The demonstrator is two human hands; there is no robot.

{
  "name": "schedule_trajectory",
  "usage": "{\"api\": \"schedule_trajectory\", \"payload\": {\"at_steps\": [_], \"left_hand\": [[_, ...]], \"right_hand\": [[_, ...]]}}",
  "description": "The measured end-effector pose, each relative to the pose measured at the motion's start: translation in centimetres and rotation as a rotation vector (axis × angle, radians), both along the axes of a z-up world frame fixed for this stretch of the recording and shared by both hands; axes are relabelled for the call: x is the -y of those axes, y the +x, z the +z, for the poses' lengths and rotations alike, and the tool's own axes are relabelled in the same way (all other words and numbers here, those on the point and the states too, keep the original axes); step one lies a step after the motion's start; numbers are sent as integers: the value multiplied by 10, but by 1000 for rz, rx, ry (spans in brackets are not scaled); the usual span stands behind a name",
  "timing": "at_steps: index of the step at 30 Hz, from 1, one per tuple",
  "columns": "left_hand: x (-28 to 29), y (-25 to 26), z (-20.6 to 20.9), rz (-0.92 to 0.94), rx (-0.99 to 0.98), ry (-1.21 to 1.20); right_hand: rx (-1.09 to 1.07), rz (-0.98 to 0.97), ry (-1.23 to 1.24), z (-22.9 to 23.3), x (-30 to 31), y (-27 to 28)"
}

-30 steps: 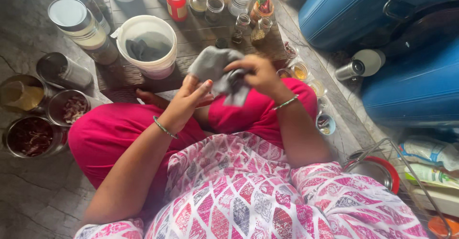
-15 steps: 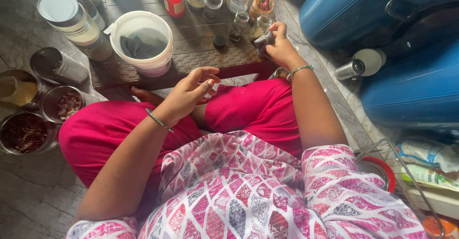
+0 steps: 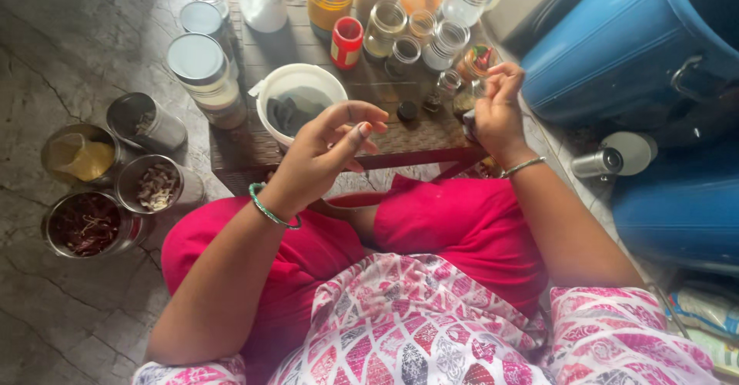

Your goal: The person sits cross-legged on the floor and wipes the exterior of several cylindrical containers with a grey cloth. They dip the cloth into a white bucket of liquid, wring it out, and wipe each container before placing it back on a low wooden table.

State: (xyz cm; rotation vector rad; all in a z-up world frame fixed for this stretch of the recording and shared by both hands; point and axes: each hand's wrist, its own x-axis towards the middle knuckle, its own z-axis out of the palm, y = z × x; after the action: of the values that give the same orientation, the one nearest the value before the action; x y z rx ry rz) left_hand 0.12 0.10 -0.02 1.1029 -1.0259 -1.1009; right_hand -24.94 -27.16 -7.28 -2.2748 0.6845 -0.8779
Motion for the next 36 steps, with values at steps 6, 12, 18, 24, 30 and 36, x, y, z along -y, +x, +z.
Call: {"api": "schedule_trajectory", "payload": {"at_steps": [6, 12, 18, 24, 30, 36], "left_hand": [[-9, 4, -22, 51, -85, -106], [-14, 3, -38, -9, -76, -283], [-15, 2, -26, -43, 144, -208], [-19, 8, -25, -15, 309, -188], [-28, 10, -21, -85, 522, -83], [-21, -2, -46, -169, 628, -60]], "right_hand": [[-154, 190, -401, 25, -34, 139], [-409, -36, -667, 19, 35, 276], [-798, -185, -366, 16, 73, 312], [-456, -75, -577, 18, 62, 302], [-313, -12, -133, 54, 27, 275], [35, 368, 252, 78, -6, 172]]}}
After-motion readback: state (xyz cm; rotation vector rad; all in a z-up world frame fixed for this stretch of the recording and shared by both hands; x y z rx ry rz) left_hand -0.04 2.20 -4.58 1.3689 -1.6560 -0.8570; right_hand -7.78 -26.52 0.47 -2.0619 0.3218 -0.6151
